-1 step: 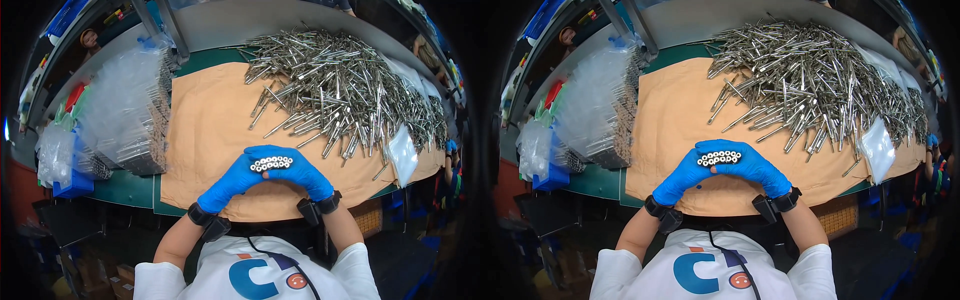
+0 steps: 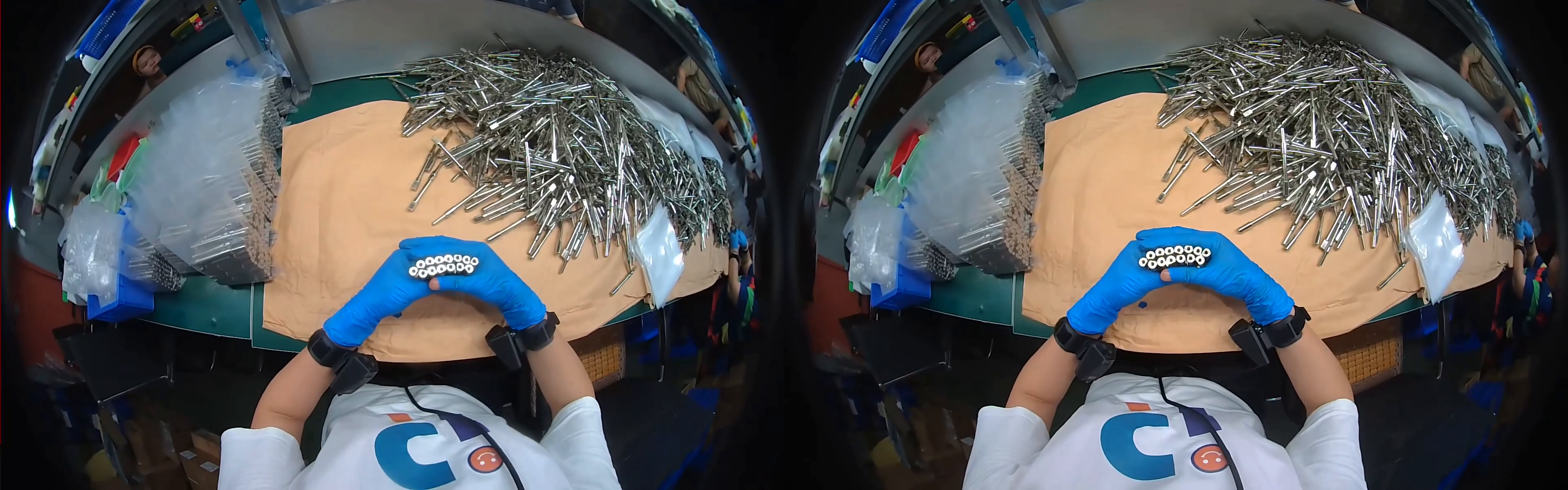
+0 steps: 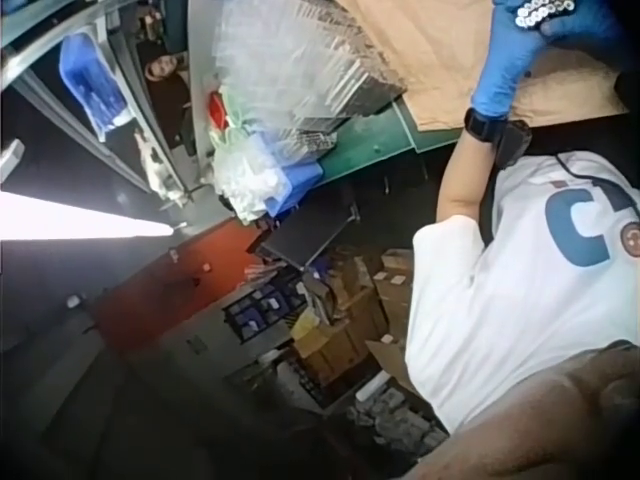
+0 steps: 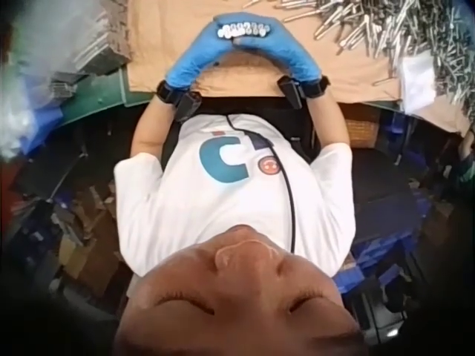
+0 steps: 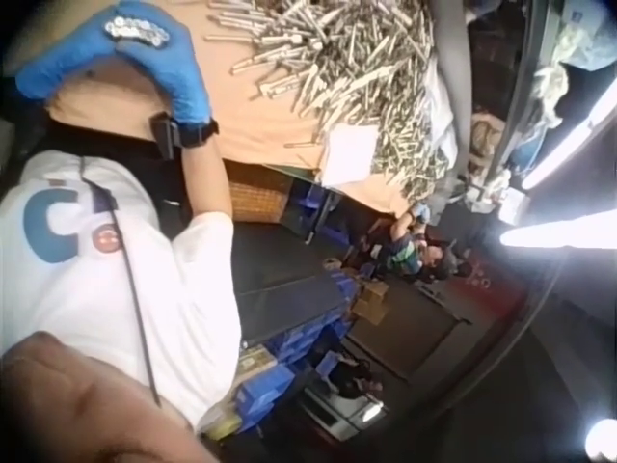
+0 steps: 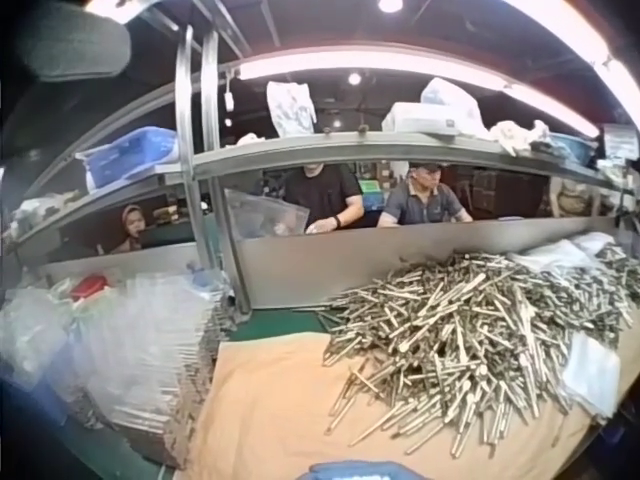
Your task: The person gathers metal rods from a pile, aligns them into a bundle, and slides the bundle into a plastic bag. After setting the bag aside, the person picks up more metal rods and organizes them into another bundle.
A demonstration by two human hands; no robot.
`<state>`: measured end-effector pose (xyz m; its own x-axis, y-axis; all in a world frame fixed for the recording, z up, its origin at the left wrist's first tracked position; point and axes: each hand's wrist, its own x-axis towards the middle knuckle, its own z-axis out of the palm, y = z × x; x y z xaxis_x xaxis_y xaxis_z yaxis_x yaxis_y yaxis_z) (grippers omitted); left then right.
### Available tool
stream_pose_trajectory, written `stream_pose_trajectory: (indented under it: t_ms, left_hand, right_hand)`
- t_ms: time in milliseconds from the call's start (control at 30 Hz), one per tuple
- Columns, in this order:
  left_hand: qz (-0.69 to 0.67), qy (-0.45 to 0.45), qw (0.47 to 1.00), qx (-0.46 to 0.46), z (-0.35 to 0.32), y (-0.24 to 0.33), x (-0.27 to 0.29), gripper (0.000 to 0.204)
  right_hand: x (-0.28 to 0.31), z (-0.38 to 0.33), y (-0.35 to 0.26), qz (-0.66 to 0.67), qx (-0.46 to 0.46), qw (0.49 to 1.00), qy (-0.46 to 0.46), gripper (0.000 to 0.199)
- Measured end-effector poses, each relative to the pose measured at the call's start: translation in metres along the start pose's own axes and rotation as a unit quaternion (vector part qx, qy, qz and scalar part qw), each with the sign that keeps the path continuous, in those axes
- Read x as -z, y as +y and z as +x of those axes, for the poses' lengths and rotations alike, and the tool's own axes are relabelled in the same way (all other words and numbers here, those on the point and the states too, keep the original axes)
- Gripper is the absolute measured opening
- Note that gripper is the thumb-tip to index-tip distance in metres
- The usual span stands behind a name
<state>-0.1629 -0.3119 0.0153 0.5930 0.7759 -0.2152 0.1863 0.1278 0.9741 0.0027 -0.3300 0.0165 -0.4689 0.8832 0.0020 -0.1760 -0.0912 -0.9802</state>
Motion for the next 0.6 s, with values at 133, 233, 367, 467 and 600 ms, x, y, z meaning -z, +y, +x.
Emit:
stream_pose_trajectory:
  t_ms: [133, 233, 367, 467, 600]
  left_hand:
    - [-0.088, 0.006, 0.994, -0.056, 0.001, -0.023, 0.006, 0.030]
    - [-0.142, -0.018, 0.990, 0.009, -0.009, -0.019, 0.007, 0.031]
    - [-0.266, -0.042, 0.962, -0.050, -0.013, -0.035, 0.001, 0.031]
    - [-0.257, -0.041, 0.965, -0.030, -0.011, -0.043, 0.002, 0.033]
    - [-0.263, -0.040, 0.964, -0.018, -0.009, -0.047, 0.001, 0.035]
  right_hand:
    - [-0.013, 0.000, -0.001, 0.001, 0.004, 1.000, 0.013, 0.044]
    - [-0.023, -0.005, -0.002, -0.030, 0.005, 0.999, 0.030, 0.043]
    - [-0.033, -0.009, -0.003, -0.103, 0.005, 0.993, 0.055, 0.040]
    - [-0.034, -0.009, -0.002, -0.137, 0.015, 0.989, 0.061, 0.038]
    - [-0.032, -0.008, -0.001, -0.122, 0.014, 0.991, 0.061, 0.036]
